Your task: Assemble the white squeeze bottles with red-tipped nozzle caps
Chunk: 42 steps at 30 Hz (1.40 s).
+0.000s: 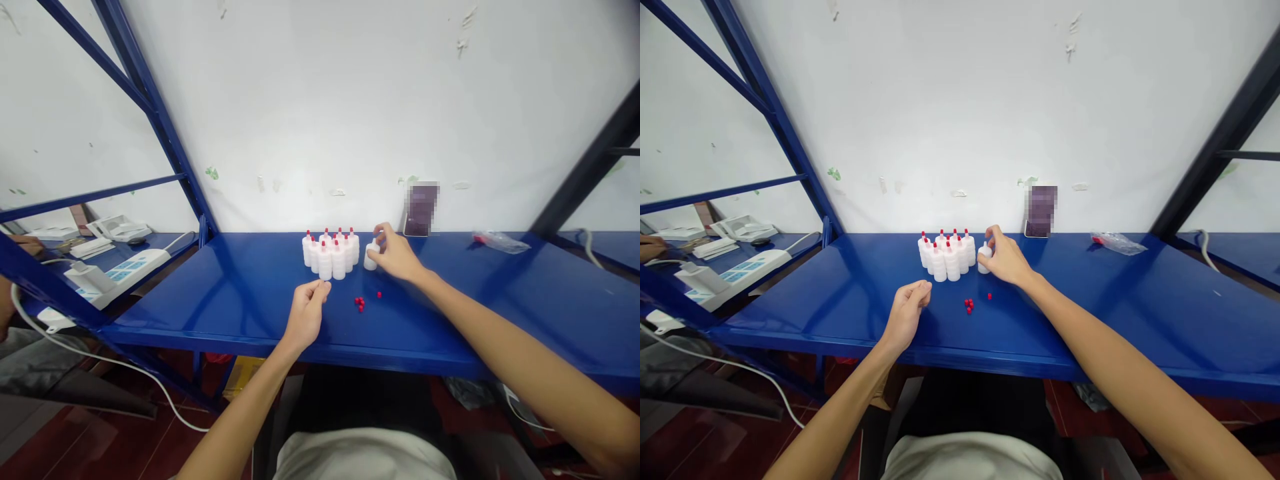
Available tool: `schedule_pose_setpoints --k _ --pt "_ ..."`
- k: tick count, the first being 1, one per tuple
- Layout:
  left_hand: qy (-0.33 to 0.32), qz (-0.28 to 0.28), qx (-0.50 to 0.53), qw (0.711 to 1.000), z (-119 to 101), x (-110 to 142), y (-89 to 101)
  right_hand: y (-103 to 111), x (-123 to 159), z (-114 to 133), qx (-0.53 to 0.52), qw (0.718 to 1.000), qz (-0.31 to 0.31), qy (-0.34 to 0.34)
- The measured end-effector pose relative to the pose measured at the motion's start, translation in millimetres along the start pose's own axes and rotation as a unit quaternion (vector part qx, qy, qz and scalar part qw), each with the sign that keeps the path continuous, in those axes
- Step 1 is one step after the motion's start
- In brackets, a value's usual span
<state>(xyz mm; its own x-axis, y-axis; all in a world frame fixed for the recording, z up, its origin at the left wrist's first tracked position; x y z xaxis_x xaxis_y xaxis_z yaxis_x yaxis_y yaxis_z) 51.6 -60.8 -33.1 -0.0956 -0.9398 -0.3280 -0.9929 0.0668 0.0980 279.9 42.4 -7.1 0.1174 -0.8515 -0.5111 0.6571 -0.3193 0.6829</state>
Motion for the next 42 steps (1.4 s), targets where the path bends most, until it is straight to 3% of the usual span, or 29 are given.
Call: schedule_pose_setpoints --k 7,12,14,17,19,21,23,25,29,32,37,42 --pt "-0.035 0.003 0.079 0.996 -12 -2 8.6 -6 20 45 -0.034 0.995 0.053 0.08" --pt "-0.083 0.026 0.013 0.996 -16 -8 23.6 -14 44 85 -0.142 0.968 0.141 0.15" --pt "-0.093 0.007 -0.032 0.995 -11 -11 33.5 -9 46 93 -0.12 0.962 0.158 0.185" --pt "-0.101 -0.002 -0.069 0.993 -5 -15 48.2 4 36 84 -0.007 0.959 0.21 0.189" --pt "-0.122 0.042 -0.071 0.989 -6 -16 55.0 13 27 68 0.037 0.945 0.287 0.151" --pt "-0.152 0.096 -0.157 0.971 -10 -14 60.4 19 23 50 0.055 0.921 0.375 0.091" --pt "-0.192 0.102 -0.239 0.946 -15 -11 67.7 21 23 35 0.064 0.891 0.448 0.033" --pt "-0.223 0.099 -0.245 0.938 -20 -8 73.1 18 26 29 0.063 0.873 0.484 -0.001" --pt "-0.276 0.102 -0.179 0.939 -26 -2 70.1 10 30 35 0.047 0.868 0.495 -0.004" --pt "-0.293 0.07 -0.208 0.931 -30 -1 58.0 5 32 45 0.055 0.867 0.495 0.022" --pt "-0.144 -0.025 -0.318 0.937 -22 -9 40.6 1 36 56 0.049 0.877 0.471 0.075" --pt "-0.078 -0.076 -0.361 0.926 -11 -11 41.9 -4 37 60 0.007 0.898 0.421 0.129"
Point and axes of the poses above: each hand's wrist, its own x-axis away from the middle knuckle, its own y-axis out of the back of the hand, z = x × y, the point moved 4 cm from there along -x, towards the middle knuckle, and after that the axes turned 1 degree about -x, right-handed, at the moved point
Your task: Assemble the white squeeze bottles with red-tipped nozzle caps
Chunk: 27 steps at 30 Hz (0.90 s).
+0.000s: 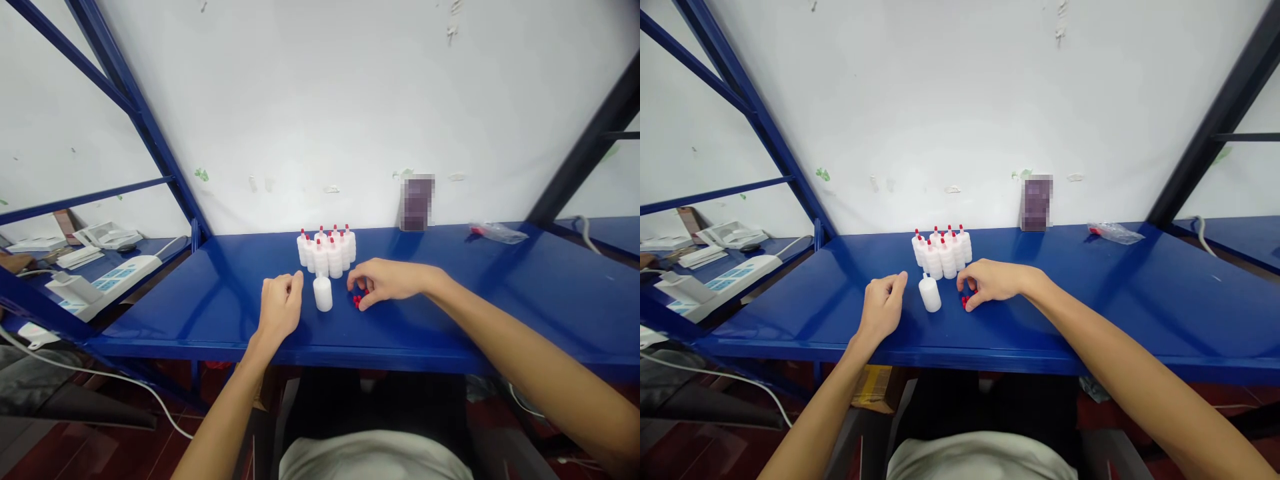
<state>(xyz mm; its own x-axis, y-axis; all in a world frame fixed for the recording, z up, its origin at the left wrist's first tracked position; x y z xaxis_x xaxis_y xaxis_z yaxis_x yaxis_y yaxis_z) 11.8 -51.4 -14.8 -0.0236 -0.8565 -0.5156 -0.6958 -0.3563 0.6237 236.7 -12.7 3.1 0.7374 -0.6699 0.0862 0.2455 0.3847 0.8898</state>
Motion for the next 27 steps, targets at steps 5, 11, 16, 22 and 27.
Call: schedule_pose_setpoints --k 5,11,16,22,27 --pt "0.039 0.014 0.087 0.995 1 3 -1.0 -2 -4 4 -0.021 0.999 -0.012 0.031" --pt "0.031 0.082 0.182 0.979 -9 5 -15.0 -4 -6 8 -0.037 0.999 0.001 0.034" --pt "0.001 0.146 0.201 0.969 -16 9 -24.5 -5 -7 3 -0.058 0.998 -0.012 0.021" --pt "0.014 0.184 0.245 0.952 -20 12 -36.1 -2 -12 -7 -0.017 0.996 -0.088 0.009" --pt "0.059 0.176 0.32 0.929 -14 10 -40.2 -3 -14 -8 -0.002 0.992 -0.125 0.021"
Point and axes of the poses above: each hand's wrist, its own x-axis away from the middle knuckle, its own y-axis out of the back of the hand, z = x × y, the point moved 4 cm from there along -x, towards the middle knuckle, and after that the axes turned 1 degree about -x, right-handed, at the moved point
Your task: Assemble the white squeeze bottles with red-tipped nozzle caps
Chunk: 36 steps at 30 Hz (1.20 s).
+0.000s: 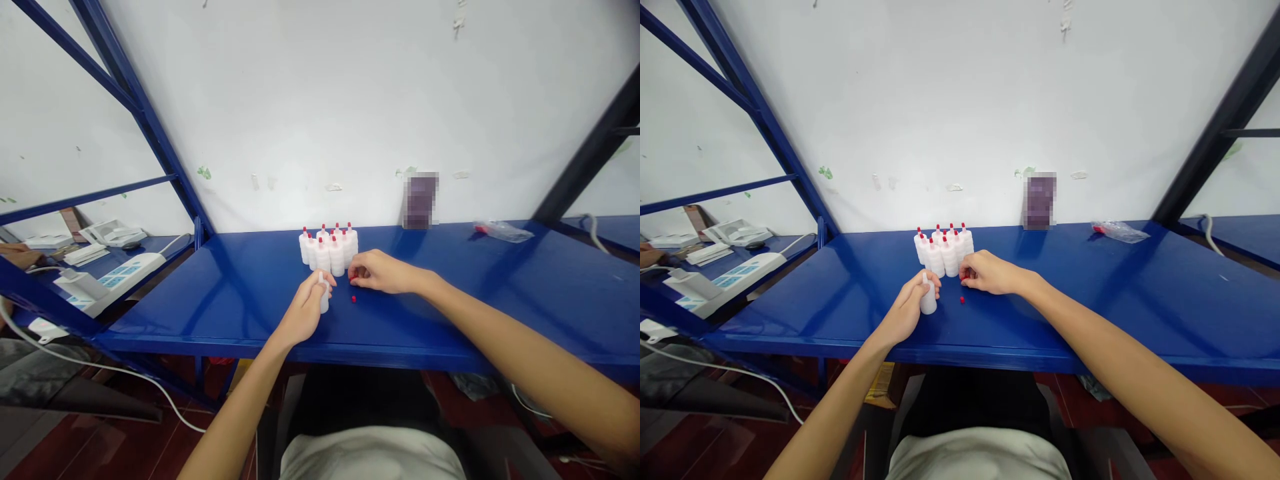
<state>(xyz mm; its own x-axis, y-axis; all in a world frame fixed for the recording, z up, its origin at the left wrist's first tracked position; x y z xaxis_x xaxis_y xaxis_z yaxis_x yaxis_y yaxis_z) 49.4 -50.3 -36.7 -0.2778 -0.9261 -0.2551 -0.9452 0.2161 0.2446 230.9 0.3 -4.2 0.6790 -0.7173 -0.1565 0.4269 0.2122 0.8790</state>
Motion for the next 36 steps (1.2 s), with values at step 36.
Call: schedule_pose_setpoints --k 36 --pt "-0.064 -0.017 -0.259 0.964 -16 14 2.9 -20 13 68 -0.219 0.944 -0.16 0.189"
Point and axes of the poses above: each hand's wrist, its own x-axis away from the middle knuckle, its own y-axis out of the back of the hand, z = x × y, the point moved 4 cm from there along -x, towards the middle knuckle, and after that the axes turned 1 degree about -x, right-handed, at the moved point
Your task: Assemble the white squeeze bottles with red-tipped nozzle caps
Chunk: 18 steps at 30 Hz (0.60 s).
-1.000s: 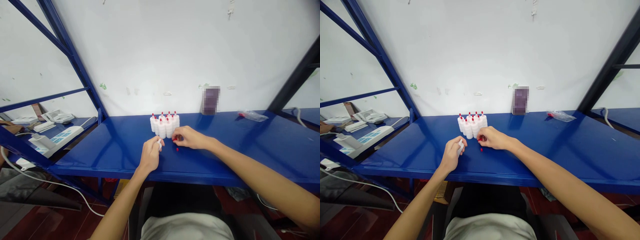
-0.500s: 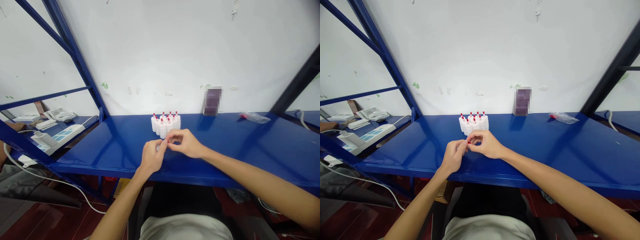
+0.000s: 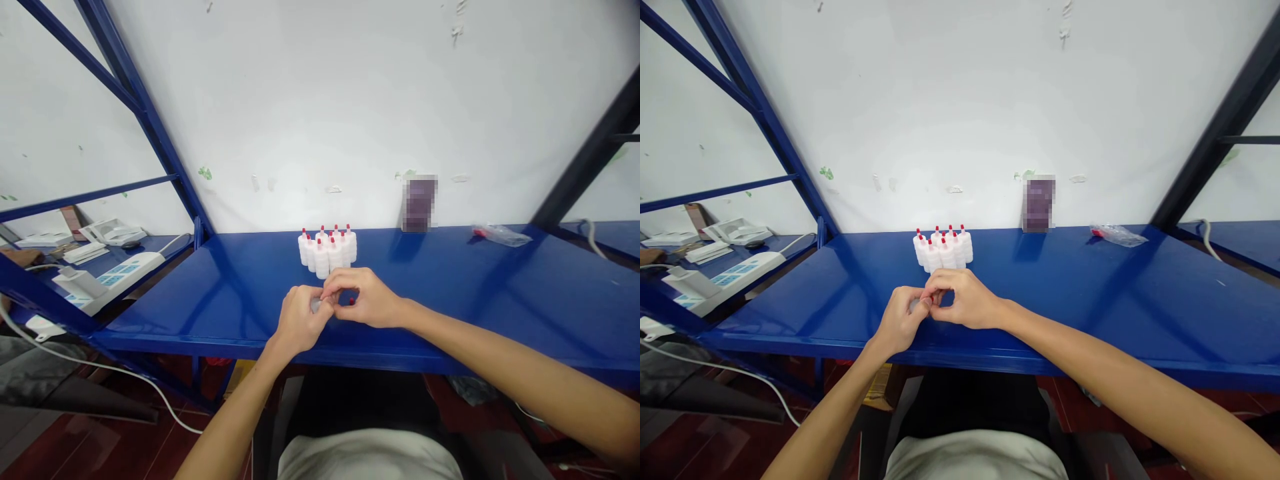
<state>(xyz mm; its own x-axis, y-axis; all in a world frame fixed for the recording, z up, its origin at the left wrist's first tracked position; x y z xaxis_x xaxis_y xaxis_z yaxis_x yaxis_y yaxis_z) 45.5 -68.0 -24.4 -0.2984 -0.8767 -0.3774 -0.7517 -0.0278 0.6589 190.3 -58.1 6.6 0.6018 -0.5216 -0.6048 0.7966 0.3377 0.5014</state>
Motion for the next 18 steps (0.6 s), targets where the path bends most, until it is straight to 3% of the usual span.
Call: schedule_pose_setpoints --k 7,11,13,16,18 --pt "0.012 0.003 -0.06 0.998 -5 3 0.4 -7 4 -1 -0.009 1.0 0.004 0.006" --pt "0.027 -0.021 -0.022 0.999 1 3 -0.3 5 0 -7 -0.027 0.999 -0.023 -0.018" --pt "0.05 -0.043 0.008 0.998 6 2 0.6 24 -3 -13 -0.017 0.997 -0.07 -0.031" --pt "0.073 -0.051 0.03 0.996 10 -1 0.8 62 -5 -25 0.038 0.977 -0.204 -0.048" --pt "0.068 -0.045 0.019 0.996 9 -2 0.2 75 -4 -33 0.086 0.964 -0.243 -0.061"
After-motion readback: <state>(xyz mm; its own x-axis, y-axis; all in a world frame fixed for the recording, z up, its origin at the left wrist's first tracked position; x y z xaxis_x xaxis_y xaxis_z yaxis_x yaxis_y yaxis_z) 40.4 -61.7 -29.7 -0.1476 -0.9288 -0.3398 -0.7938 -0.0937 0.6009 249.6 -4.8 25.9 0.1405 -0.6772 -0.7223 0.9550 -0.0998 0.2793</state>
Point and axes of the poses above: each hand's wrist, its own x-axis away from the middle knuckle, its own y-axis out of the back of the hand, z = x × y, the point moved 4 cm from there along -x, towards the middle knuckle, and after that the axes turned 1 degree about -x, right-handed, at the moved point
